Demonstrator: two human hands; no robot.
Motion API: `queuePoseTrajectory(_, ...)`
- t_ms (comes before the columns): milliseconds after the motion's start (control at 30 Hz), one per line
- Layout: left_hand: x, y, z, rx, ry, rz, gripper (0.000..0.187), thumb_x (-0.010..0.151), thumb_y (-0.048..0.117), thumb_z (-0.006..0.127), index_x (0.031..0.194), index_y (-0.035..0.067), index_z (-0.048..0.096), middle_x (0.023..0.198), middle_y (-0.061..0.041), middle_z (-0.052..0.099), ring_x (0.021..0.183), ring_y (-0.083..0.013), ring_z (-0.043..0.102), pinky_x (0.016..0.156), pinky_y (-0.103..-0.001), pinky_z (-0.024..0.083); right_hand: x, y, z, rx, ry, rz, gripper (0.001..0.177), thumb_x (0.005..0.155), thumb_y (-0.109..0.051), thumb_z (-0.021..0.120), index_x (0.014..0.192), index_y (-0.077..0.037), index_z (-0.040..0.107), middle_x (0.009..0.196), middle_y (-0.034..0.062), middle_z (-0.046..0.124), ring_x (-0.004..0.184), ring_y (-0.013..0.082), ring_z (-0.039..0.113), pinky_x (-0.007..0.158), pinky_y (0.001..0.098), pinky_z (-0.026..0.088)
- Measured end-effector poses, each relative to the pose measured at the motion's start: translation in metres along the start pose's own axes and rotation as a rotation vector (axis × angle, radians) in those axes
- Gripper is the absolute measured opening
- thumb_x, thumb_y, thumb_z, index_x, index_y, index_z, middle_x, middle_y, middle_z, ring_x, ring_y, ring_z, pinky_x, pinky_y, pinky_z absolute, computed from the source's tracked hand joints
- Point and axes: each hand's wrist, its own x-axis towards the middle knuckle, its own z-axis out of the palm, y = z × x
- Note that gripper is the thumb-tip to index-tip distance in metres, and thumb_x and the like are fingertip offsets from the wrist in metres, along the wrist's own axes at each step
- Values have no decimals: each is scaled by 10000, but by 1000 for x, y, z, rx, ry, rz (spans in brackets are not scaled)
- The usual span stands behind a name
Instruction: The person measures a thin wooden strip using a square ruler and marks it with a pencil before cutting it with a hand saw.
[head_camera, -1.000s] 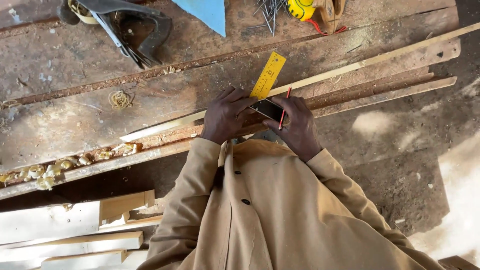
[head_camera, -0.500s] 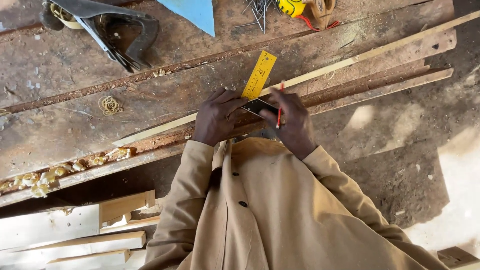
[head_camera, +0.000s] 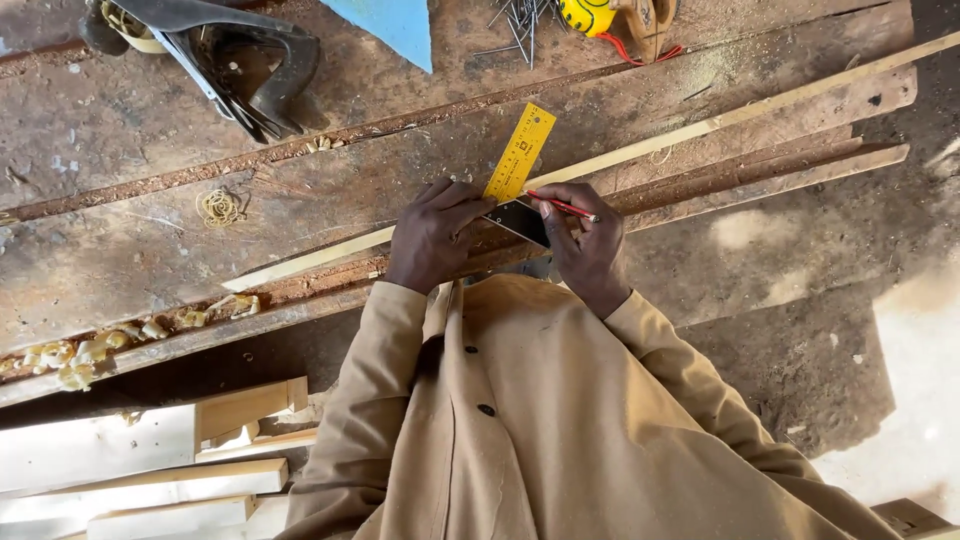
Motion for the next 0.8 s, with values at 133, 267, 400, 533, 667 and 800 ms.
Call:
queuePoseTrajectory(133,0,2,0,-7,2,-3,115,847,148,606,900,75,677,855,-72,602,763,-288,550,666,-365,469,1,-1,0,1,2,-24,112,871,-52,573,937,1,646,771,147,637,746,210,614,632,326,494)
queuePoseTrajectory(267,1,-1,-1,-1,-7,13,125,851,171,615,894,70,674,855,-67,599,757,-284,549,670,-361,471,2,1,0,-8,-15,-35,108,868,-72,582,922,-19,659,769,125,652,725,168,584,613,297,477)
queuePoseTrajectory(400,2,1,-4,23,-6,23,122,854,178,618,888,72,668,857,-64,590,758,-275,543,666,-354,469,4,0,0,-4,-29,-52,101,857,-64,601,924,-29,667,726,142,611,673,166,570,589,299,464)
queuePoseTrajectory(533,1,-1,1,39,-6,20,123,840,189,634,898,86,670,870,-51,598,773,-264,552,682,-349,472,11,-1,-2,-32,-9,-69,104,868,-51,576,919,-28,664,761,140,644,665,204,600,585,307,480)
queuePoseTrajectory(667,6,10,-10,62,-39,11,86,849,121,591,874,90,668,839,-49,587,735,-258,529,680,-342,468,10,-9,1,-30,19,-130,135,868,8,526,930,3,646,762,180,627,671,250,621,590,353,504)
queuePoseTrajectory(800,5,15,-12,54,-8,-9,125,841,187,624,889,77,661,850,-65,588,755,-283,546,683,-367,479,3,-2,1,-191,17,-147,139,911,-32,493,984,-9,609,787,176,620,742,348,641,592,399,518)
